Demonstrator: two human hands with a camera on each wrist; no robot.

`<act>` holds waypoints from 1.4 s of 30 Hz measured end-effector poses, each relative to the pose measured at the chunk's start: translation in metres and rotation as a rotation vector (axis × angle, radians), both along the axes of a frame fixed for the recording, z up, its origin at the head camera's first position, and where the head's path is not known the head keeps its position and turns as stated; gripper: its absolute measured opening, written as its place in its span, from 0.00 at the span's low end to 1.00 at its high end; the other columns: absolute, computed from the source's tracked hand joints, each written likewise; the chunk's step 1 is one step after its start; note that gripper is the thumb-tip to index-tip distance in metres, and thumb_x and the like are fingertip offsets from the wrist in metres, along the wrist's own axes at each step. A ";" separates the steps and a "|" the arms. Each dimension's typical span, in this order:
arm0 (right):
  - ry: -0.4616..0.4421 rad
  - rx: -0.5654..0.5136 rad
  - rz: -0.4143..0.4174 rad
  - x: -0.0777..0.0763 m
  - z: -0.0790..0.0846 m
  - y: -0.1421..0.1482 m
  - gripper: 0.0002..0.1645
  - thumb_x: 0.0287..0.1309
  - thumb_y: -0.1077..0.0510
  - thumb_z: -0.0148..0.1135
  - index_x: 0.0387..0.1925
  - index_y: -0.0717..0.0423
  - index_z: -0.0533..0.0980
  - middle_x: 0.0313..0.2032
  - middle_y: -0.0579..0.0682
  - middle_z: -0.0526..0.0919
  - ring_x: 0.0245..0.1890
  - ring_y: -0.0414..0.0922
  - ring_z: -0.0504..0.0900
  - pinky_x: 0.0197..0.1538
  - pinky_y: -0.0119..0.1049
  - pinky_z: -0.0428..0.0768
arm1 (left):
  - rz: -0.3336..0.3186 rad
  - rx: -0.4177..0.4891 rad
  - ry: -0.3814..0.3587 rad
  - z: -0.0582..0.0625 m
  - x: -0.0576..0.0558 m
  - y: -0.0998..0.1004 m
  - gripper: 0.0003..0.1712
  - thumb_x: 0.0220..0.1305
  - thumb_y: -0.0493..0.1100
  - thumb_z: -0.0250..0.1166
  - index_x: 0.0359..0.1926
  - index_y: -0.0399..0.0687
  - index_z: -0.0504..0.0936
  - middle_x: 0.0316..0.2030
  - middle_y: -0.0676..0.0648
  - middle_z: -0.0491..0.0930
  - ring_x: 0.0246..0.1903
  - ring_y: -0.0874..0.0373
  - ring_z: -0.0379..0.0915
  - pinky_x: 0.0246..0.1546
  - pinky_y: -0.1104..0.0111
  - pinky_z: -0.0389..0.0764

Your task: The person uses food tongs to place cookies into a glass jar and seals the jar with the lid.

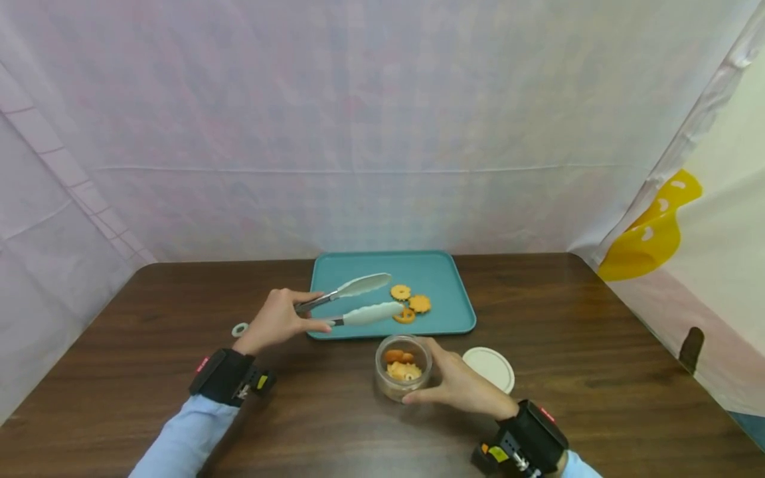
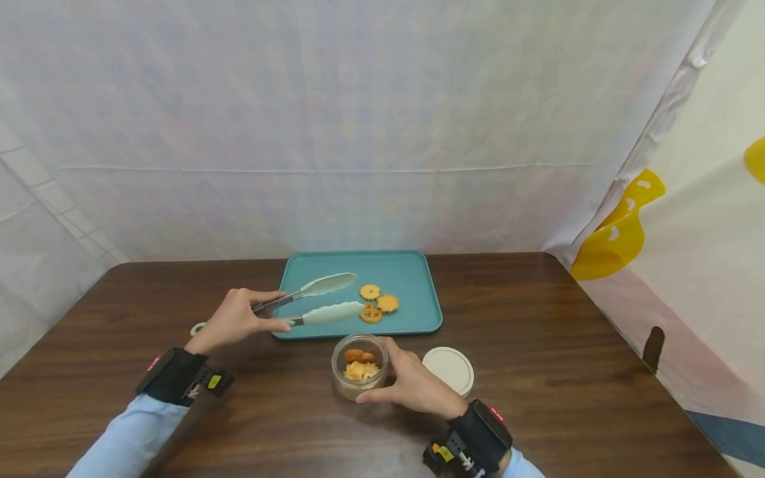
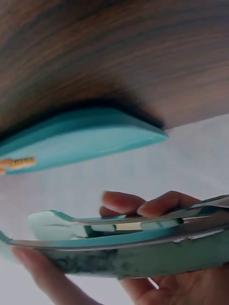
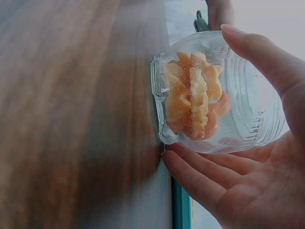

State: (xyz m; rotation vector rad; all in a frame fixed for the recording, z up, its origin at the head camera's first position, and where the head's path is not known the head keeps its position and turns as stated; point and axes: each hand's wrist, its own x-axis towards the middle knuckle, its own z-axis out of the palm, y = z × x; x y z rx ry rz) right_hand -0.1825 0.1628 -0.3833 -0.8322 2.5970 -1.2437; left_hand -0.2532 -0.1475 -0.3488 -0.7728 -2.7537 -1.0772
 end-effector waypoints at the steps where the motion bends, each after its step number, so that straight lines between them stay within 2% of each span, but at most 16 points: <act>1: -0.006 0.001 -0.001 0.000 0.000 0.000 0.48 0.38 0.39 0.68 0.61 0.41 0.56 0.55 0.42 0.70 0.54 0.40 0.69 0.54 0.41 0.67 | 0.012 -0.007 0.006 -0.001 -0.002 0.002 0.37 0.39 0.54 0.72 0.51 0.41 0.77 0.07 0.54 0.62 0.10 0.66 0.44 0.14 0.72 0.53; 9: -0.013 -0.009 0.013 0.000 0.000 0.000 0.48 0.40 0.40 0.67 0.62 0.43 0.56 0.56 0.44 0.70 0.55 0.42 0.69 0.54 0.42 0.67 | 0.121 -0.082 0.014 -0.005 -0.018 0.017 0.38 0.37 0.52 0.74 0.50 0.35 0.77 0.04 0.53 0.55 0.12 0.63 0.40 0.15 0.71 0.49; 14: -0.016 -0.019 0.022 0.000 0.000 0.001 0.48 0.41 0.41 0.67 0.63 0.45 0.55 0.56 0.45 0.70 0.54 0.42 0.70 0.53 0.41 0.69 | 0.135 -0.144 0.014 -0.008 -0.029 0.026 0.38 0.37 0.51 0.74 0.50 0.35 0.77 0.03 0.50 0.58 0.12 0.63 0.41 0.17 0.71 0.50; 17: -0.028 -0.018 0.026 0.000 0.000 0.001 0.49 0.41 0.41 0.67 0.63 0.44 0.54 0.56 0.44 0.70 0.54 0.42 0.70 0.52 0.39 0.70 | 0.148 -0.173 0.006 -0.010 -0.035 0.031 0.38 0.37 0.52 0.74 0.49 0.36 0.77 0.05 0.47 0.66 0.10 0.61 0.52 0.18 0.71 0.54; 18: -0.036 -0.018 0.026 0.000 0.000 0.000 0.49 0.41 0.41 0.67 0.63 0.43 0.54 0.56 0.44 0.69 0.54 0.42 0.70 0.51 0.38 0.70 | 0.154 -0.182 0.007 -0.010 -0.037 0.033 0.38 0.37 0.52 0.74 0.49 0.36 0.77 0.07 0.46 0.71 0.11 0.59 0.59 0.19 0.71 0.58; 21: -0.041 -0.018 0.025 0.000 0.001 0.000 0.49 0.41 0.41 0.67 0.63 0.44 0.54 0.56 0.44 0.70 0.54 0.42 0.70 0.51 0.37 0.70 | 0.175 -0.196 -0.012 -0.011 -0.041 0.038 0.37 0.37 0.53 0.74 0.49 0.37 0.78 0.17 0.43 0.79 0.19 0.55 0.69 0.23 0.70 0.64; 24: -0.037 -0.023 0.030 -0.001 0.000 0.000 0.49 0.41 0.42 0.67 0.64 0.46 0.54 0.55 0.46 0.70 0.53 0.43 0.71 0.50 0.36 0.71 | 0.186 -0.201 -0.037 -0.010 -0.044 0.043 0.37 0.37 0.54 0.74 0.49 0.38 0.78 0.26 0.40 0.82 0.24 0.53 0.73 0.26 0.69 0.67; 28: -0.028 -0.030 0.038 -0.001 0.000 0.000 0.49 0.42 0.43 0.67 0.64 0.48 0.54 0.55 0.48 0.70 0.53 0.44 0.71 0.49 0.37 0.72 | 0.186 -0.184 -0.074 -0.010 -0.046 0.047 0.37 0.37 0.53 0.74 0.49 0.38 0.77 0.32 0.38 0.82 0.19 0.57 0.69 0.23 0.71 0.65; 30: -0.022 -0.021 0.033 -0.001 0.000 0.000 0.50 0.41 0.42 0.67 0.63 0.47 0.54 0.55 0.46 0.70 0.53 0.43 0.71 0.50 0.37 0.71 | 0.186 -0.171 -0.088 -0.010 -0.047 0.047 0.37 0.37 0.52 0.74 0.49 0.37 0.77 0.34 0.37 0.82 0.15 0.61 0.64 0.20 0.72 0.62; 32: -0.018 -0.014 0.025 -0.001 0.000 0.000 0.50 0.40 0.41 0.67 0.63 0.46 0.54 0.55 0.45 0.70 0.54 0.42 0.70 0.51 0.38 0.70 | 0.184 -0.162 -0.106 -0.010 -0.047 0.048 0.37 0.38 0.52 0.74 0.50 0.37 0.77 0.32 0.37 0.82 0.11 0.62 0.53 0.17 0.72 0.56; 35: -0.025 -0.016 0.021 -0.001 0.001 -0.001 0.50 0.40 0.41 0.68 0.63 0.45 0.54 0.55 0.43 0.70 0.54 0.41 0.70 0.52 0.38 0.70 | 0.198 -0.157 -0.124 -0.010 -0.047 0.048 0.37 0.38 0.52 0.74 0.50 0.37 0.76 0.32 0.38 0.82 0.12 0.63 0.47 0.16 0.72 0.54; 37: -0.034 -0.024 0.021 -0.001 0.001 -0.001 0.50 0.40 0.41 0.68 0.63 0.44 0.54 0.56 0.42 0.70 0.54 0.40 0.70 0.52 0.38 0.69 | 0.211 -0.166 -0.124 -0.010 -0.047 0.048 0.37 0.37 0.52 0.74 0.50 0.37 0.77 0.33 0.37 0.81 0.13 0.62 0.48 0.17 0.72 0.54; 42: -0.053 -0.029 0.023 0.000 0.001 0.000 0.50 0.40 0.41 0.68 0.63 0.44 0.54 0.56 0.43 0.69 0.55 0.41 0.69 0.52 0.39 0.69 | 0.259 -0.213 -0.103 -0.013 -0.049 0.045 0.38 0.36 0.54 0.74 0.49 0.39 0.78 0.41 0.35 0.79 0.21 0.59 0.63 0.20 0.72 0.60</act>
